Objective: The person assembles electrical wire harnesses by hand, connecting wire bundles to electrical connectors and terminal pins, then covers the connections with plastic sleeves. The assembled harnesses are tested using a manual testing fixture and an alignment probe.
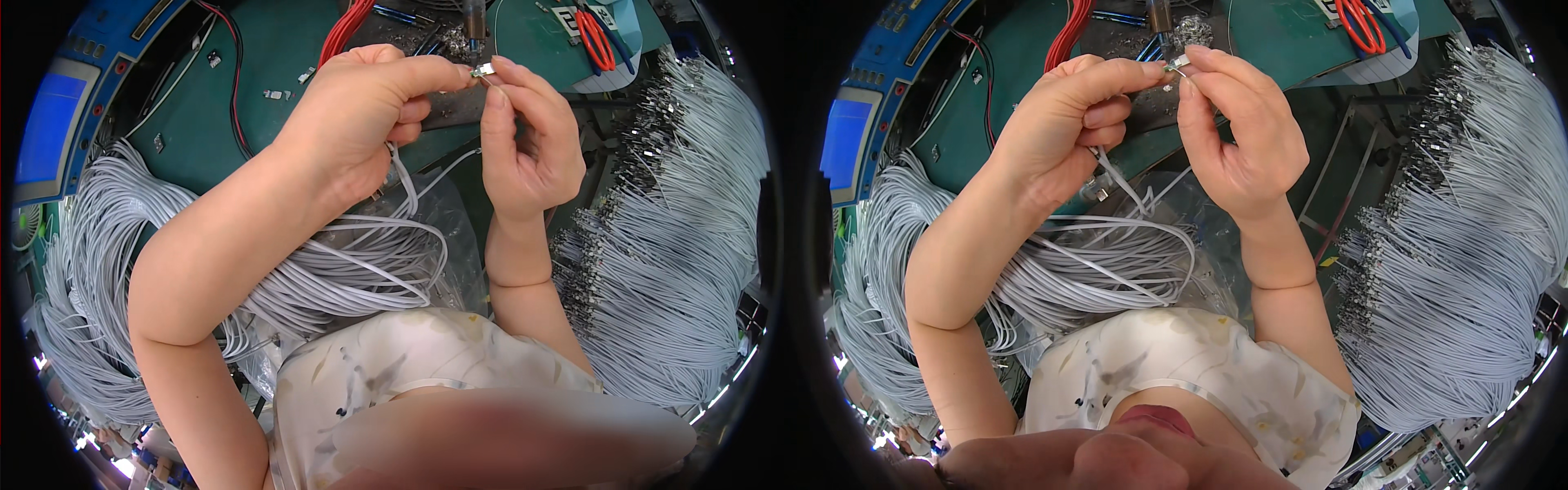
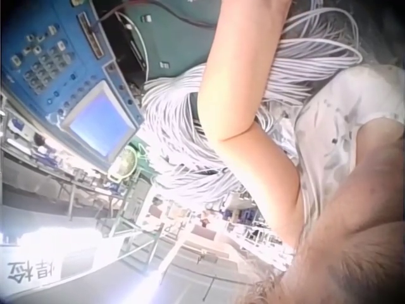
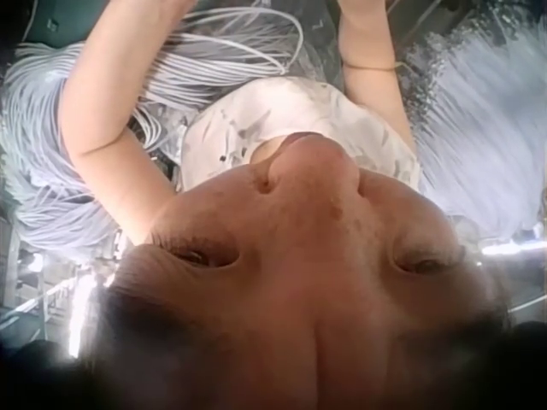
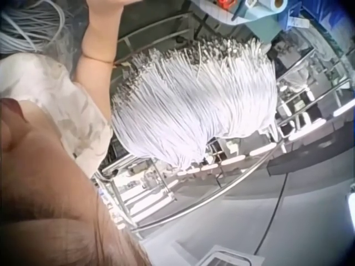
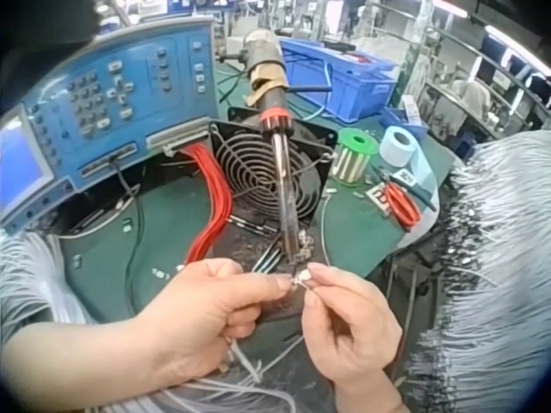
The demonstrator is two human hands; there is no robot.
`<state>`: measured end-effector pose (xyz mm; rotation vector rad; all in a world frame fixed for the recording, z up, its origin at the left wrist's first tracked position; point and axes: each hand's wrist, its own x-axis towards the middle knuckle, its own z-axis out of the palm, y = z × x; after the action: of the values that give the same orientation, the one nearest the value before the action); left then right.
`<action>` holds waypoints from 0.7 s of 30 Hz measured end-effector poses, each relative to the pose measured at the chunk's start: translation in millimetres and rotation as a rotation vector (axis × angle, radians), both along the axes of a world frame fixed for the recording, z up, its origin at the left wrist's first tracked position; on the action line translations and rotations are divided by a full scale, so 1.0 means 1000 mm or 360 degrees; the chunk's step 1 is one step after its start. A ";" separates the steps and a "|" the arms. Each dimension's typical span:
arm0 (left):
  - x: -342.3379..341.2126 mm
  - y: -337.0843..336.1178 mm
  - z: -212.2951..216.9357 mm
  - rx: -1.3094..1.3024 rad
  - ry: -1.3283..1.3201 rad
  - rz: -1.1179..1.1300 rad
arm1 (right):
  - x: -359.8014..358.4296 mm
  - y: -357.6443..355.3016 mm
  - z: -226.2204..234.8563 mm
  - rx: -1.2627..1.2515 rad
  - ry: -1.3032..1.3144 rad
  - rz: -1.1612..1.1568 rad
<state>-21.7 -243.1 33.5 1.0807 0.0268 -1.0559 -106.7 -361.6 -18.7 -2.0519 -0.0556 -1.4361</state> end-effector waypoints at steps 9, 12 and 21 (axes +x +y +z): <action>-0.001 -0.003 0.000 0.0024 -0.0118 0.0017 | -0.004 0.000 0.008 -0.0041 0.0152 0.0041; 0.000 -0.003 -0.001 0.0016 -0.0111 0.0012 | -0.002 0.000 0.007 -0.0015 0.0147 0.0048; 0.000 0.000 0.001 -0.0025 0.0016 -0.0005 | -0.004 0.002 0.008 -0.0069 0.0139 0.0034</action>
<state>-21.4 -243.1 34.6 1.0616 0.0245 -1.0628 -111.1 -359.9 -10.8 -2.1405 -0.0727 -1.3420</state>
